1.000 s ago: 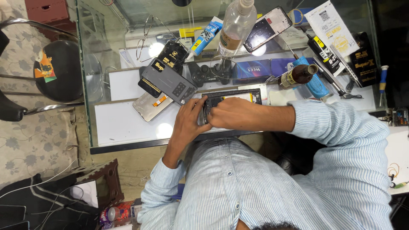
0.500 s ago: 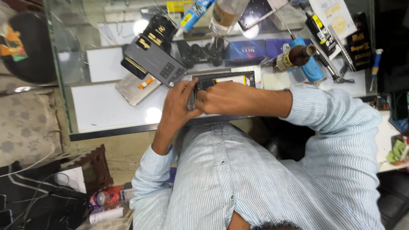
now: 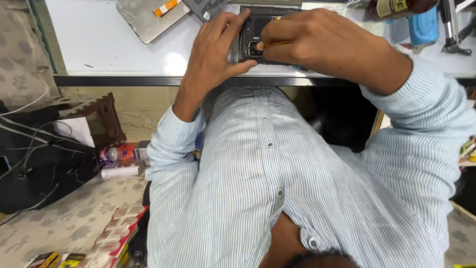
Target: The person uses a small screwdriver to remove screws from a disassembled mobile phone chassis on a glass workbench. They lift and reposition the phone body, continue unscrewing, and handle the device with both hands while tools and parts remain on the table.
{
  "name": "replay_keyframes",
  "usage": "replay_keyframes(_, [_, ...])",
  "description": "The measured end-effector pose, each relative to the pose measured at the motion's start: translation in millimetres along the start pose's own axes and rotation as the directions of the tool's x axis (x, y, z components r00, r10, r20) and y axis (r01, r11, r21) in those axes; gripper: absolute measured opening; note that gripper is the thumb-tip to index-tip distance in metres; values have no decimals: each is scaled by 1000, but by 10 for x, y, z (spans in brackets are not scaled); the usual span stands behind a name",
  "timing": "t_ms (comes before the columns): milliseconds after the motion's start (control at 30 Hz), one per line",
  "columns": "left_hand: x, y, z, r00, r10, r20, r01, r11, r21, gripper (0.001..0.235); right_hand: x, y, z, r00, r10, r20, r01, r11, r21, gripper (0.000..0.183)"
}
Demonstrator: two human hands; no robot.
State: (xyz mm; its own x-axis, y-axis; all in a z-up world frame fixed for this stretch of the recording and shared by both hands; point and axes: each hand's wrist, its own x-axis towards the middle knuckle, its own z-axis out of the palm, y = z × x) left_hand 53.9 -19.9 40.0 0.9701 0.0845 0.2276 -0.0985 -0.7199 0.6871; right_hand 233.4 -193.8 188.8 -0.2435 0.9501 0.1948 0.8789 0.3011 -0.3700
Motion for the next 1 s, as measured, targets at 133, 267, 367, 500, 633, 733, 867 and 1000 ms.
replay_keyframes(133, [183, -67, -51, 999, 40, -33, -39, 999, 16, 97, -78, 178, -37, 997, 14, -70, -20, 996, -89, 22])
replay_keyframes(267, [141, -97, -28, 997, 52, -49, -52, 999, -11, 105, -157, 157, -21, 990, 42, -133, -59, 990, -125, 16])
replay_keyframes(367, [149, -112, -72, 996, 45, -78, -53, 992, -110, 104, -171, 141, -59, 986, 68, -150, -85, 990, -111, 12])
replay_keyframes(500, [178, -80, -124, 997, 10, -82, -30, 969, -244, 87, -238, 176, -30, 981, 69, -180, -90, 990, -112, 12])
replay_keyframes(633, [207, -95, -135, 990, 75, -116, -94, 981, -167, 58, -382, 245, 71, 980, 64, -187, -93, 984, -149, 11])
replay_keyframes(733, [197, -98, -156, 988, 87, -128, -88, 996, 2, 35, -473, 231, 147, 970, 75, -232, -111, 983, -147, 12])
replay_keyframes(867, [124, -90, -213, 987, 115, -111, -116, 993, 2, 27, -544, 190, 188, 964, 146, -222, -185, 969, -166, 10])
replay_keyframes(1000, [-4, -99, -159, 1000, 11, -15, -13, 991, -133, 61, -568, 113, 211, 965, 214, -151, -236, 961, -142, 13])
